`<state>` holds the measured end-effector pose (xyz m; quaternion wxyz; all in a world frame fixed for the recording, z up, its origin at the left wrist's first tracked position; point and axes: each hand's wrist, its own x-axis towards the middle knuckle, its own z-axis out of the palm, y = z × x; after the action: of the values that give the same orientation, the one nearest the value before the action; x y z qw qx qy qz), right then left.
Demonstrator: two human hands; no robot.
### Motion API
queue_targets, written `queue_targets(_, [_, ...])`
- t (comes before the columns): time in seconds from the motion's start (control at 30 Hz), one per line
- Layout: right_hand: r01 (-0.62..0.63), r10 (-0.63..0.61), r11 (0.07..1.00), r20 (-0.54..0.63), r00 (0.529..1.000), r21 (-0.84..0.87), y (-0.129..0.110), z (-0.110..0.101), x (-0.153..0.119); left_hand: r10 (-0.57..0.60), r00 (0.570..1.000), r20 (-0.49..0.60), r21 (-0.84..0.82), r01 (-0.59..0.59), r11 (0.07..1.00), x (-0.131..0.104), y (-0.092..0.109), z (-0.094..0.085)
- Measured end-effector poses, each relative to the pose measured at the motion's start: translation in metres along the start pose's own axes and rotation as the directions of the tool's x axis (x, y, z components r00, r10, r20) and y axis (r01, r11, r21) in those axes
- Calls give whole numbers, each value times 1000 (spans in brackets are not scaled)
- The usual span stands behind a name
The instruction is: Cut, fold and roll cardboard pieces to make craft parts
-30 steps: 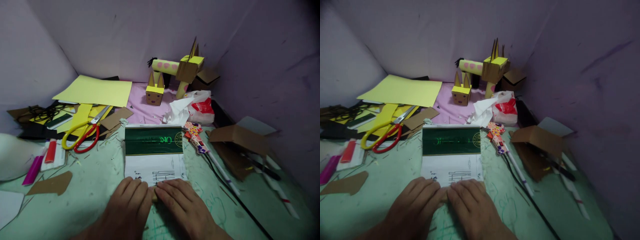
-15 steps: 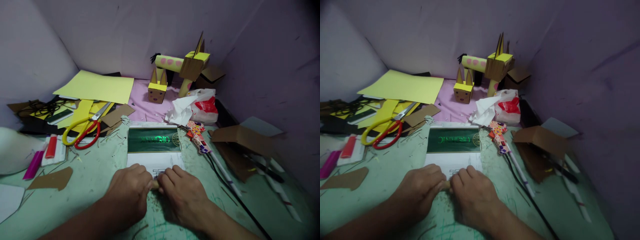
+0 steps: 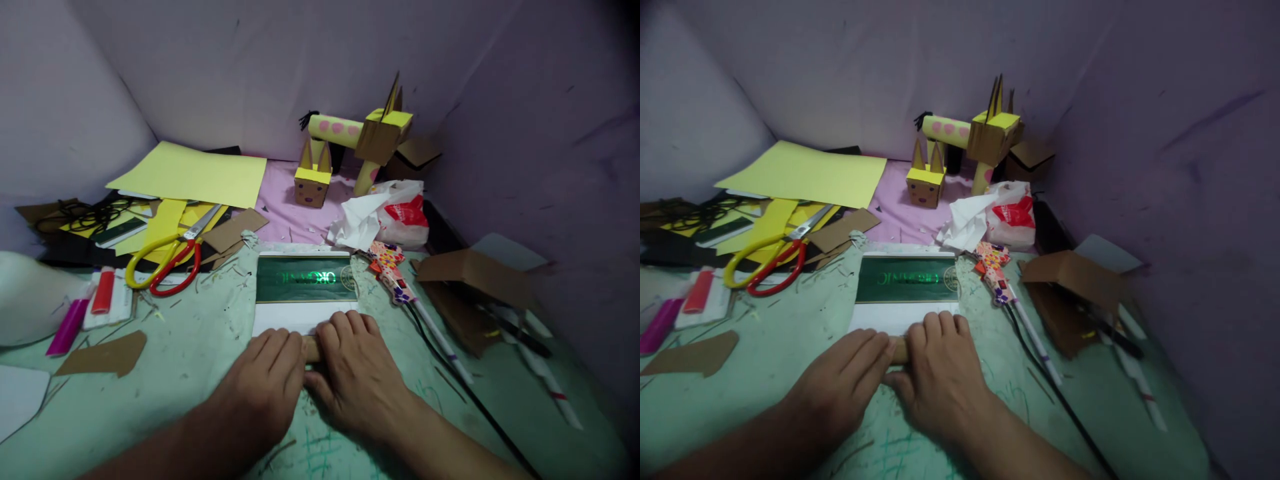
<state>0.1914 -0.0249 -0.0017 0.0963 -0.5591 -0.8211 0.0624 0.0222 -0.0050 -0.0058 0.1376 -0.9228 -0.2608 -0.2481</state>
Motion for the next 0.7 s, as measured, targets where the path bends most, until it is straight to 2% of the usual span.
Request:
queue_targets(0.07, [32,-29,999,-114,993,22,0,5,-7,45,999,-31,-22,-46,999,2,-6,2])
queue_targets(0.17, [139,-138,990,-288,948,-16,6,11,-15,145,989,22,-93,-143,985,5,-17,3])
queue_targets(0.23, [199,-209,978,-318,925,-65,11,13,-16,159,985,74,-169,-144,975,7,-24,3])
queue_targets(0.33, [260,-274,962,-282,919,-88,19,14,-8,91,980,176,-346,-25,938,11,-34,5])
queue_targets(0.43, [249,-264,964,-228,937,-94,24,13,5,-18,953,303,-439,156,885,20,-41,8])
queue_targets(0.5, [220,-237,970,-192,952,-107,26,11,14,-77,924,375,-366,223,904,26,-42,10])
queue_targets(0.6, [205,-218,973,-126,968,-110,26,5,24,-107,898,427,-174,198,965,36,-40,10])
queue_targets(0.7, [133,-143,986,-91,986,-103,25,-1,32,-162,864,477,-112,243,964,41,-37,8])
